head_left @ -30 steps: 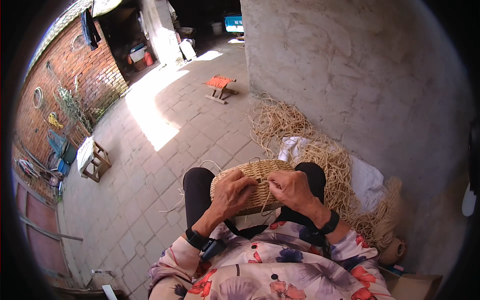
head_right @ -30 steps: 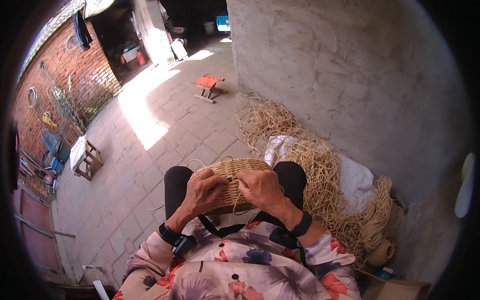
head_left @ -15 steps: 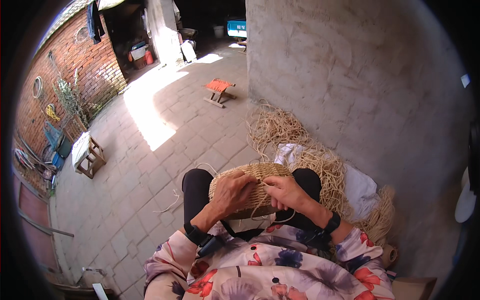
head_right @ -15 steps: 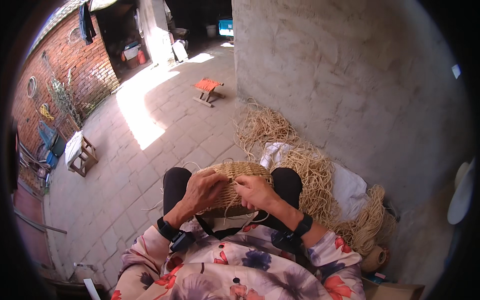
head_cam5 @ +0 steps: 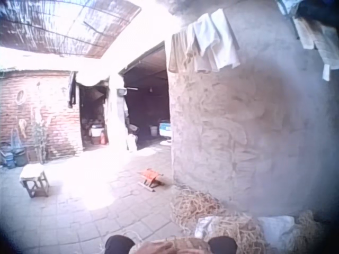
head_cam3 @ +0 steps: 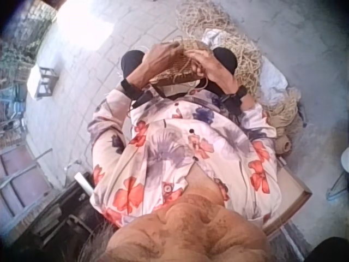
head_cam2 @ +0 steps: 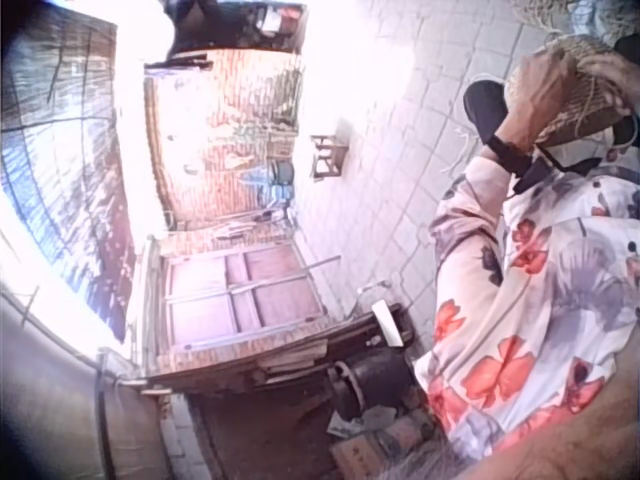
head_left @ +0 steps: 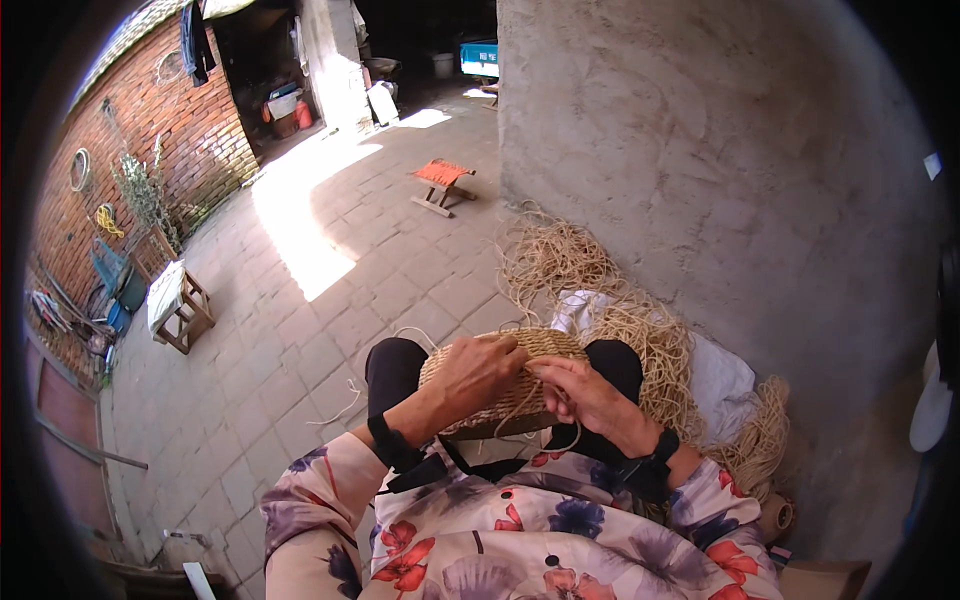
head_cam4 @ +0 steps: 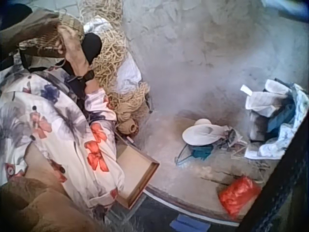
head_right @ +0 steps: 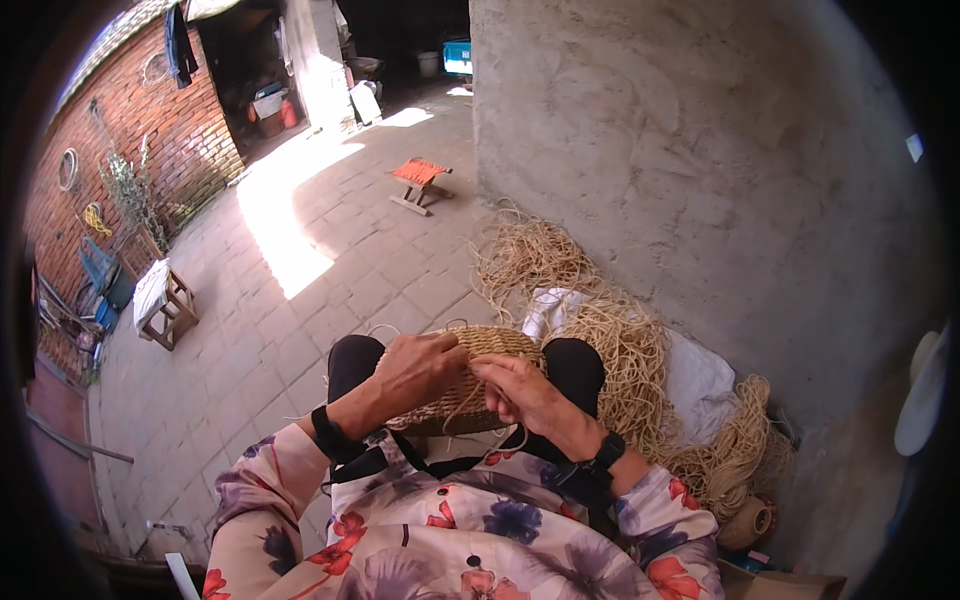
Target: Hand-weaving a small round basket using straw or willow materials.
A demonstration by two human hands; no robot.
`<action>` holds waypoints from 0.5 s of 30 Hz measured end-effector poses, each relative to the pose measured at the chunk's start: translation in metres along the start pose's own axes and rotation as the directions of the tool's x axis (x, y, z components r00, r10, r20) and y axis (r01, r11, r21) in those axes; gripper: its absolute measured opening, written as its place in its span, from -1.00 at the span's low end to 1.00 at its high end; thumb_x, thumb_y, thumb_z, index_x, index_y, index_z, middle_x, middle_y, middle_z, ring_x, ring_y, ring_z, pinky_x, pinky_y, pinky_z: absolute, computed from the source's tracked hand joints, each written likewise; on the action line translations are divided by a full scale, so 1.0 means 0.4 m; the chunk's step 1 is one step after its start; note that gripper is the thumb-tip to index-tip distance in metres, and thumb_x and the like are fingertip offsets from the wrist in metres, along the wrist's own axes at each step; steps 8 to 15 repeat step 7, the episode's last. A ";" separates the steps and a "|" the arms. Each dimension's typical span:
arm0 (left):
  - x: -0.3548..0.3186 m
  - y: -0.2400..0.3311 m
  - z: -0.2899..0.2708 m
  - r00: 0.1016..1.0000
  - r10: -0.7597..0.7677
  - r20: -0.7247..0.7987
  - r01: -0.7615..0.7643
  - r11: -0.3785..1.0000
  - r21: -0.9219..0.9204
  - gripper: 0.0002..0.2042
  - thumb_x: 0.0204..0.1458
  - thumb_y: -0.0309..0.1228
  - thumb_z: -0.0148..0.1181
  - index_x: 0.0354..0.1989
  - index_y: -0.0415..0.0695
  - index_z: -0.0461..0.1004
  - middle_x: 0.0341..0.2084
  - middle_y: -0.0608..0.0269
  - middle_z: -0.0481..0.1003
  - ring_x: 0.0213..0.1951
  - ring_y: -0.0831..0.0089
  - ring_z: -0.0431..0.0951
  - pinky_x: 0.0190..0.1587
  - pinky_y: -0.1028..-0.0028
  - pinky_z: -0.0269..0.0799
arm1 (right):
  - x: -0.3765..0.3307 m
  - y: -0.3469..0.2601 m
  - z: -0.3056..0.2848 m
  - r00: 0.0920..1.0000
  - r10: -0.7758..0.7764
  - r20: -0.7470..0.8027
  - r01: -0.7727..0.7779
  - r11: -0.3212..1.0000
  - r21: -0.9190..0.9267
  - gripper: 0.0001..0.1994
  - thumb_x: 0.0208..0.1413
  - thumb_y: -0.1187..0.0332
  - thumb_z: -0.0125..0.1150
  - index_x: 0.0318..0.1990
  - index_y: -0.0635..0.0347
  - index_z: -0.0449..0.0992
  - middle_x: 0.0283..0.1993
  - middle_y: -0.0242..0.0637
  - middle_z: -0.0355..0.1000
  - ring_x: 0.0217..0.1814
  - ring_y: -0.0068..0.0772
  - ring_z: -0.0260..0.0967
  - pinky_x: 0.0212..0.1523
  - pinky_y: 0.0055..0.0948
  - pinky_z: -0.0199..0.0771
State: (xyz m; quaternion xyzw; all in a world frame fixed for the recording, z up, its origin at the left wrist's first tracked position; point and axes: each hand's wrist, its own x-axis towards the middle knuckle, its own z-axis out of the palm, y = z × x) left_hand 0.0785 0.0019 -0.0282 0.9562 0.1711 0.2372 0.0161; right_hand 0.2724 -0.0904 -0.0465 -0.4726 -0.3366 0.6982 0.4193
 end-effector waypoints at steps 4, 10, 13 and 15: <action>0.009 -0.014 0.008 0.998 -0.038 0.043 0.037 0.999 0.031 -0.85 -0.12 -0.36 0.26 -0.41 -0.12 0.47 -0.48 0.19 0.46 -0.38 0.17 0.57 -0.43 0.21 0.49 | -0.012 -0.005 0.002 0.999 -0.041 -0.016 0.039 0.992 -0.117 -0.67 0.25 0.24 0.16 0.10 0.16 0.49 -0.52 -0.38 0.44 -0.61 -0.59 0.38 -0.61 -0.58 0.36; 0.005 -0.017 -0.007 0.998 -0.059 -0.015 0.059 0.998 -0.027 -0.78 -0.20 -0.33 0.33 -0.41 -0.13 0.47 -0.45 0.18 0.48 -0.34 0.15 0.57 -0.38 0.19 0.49 | -0.039 -0.044 0.021 0.657 -0.752 -0.049 0.299 0.320 -0.899 -0.76 0.06 0.44 0.24 -0.10 0.27 0.60 -0.27 -0.19 0.50 -0.16 -0.25 0.53 -0.10 -0.34 0.53; 0.005 -0.017 -0.007 0.998 -0.059 -0.015 0.059 0.998 -0.027 -0.78 -0.20 -0.33 0.33 -0.41 -0.13 0.47 -0.45 0.18 0.48 -0.34 0.15 0.57 -0.38 0.19 0.49 | -0.039 -0.044 0.021 0.657 -0.752 -0.049 0.299 0.320 -0.899 -0.76 0.06 0.44 0.24 -0.10 0.27 0.60 -0.27 -0.19 0.50 -0.16 -0.25 0.53 -0.10 -0.34 0.53; 0.005 -0.017 -0.007 0.998 -0.059 -0.015 0.059 0.998 -0.027 -0.78 -0.20 -0.33 0.33 -0.41 -0.13 0.47 -0.45 0.18 0.48 -0.34 0.15 0.57 -0.38 0.19 0.49 | -0.039 -0.044 0.021 0.657 -0.752 -0.049 0.299 0.320 -0.899 -0.76 0.06 0.44 0.24 -0.10 0.27 0.60 -0.27 -0.19 0.50 -0.16 -0.25 0.53 -0.10 -0.34 0.53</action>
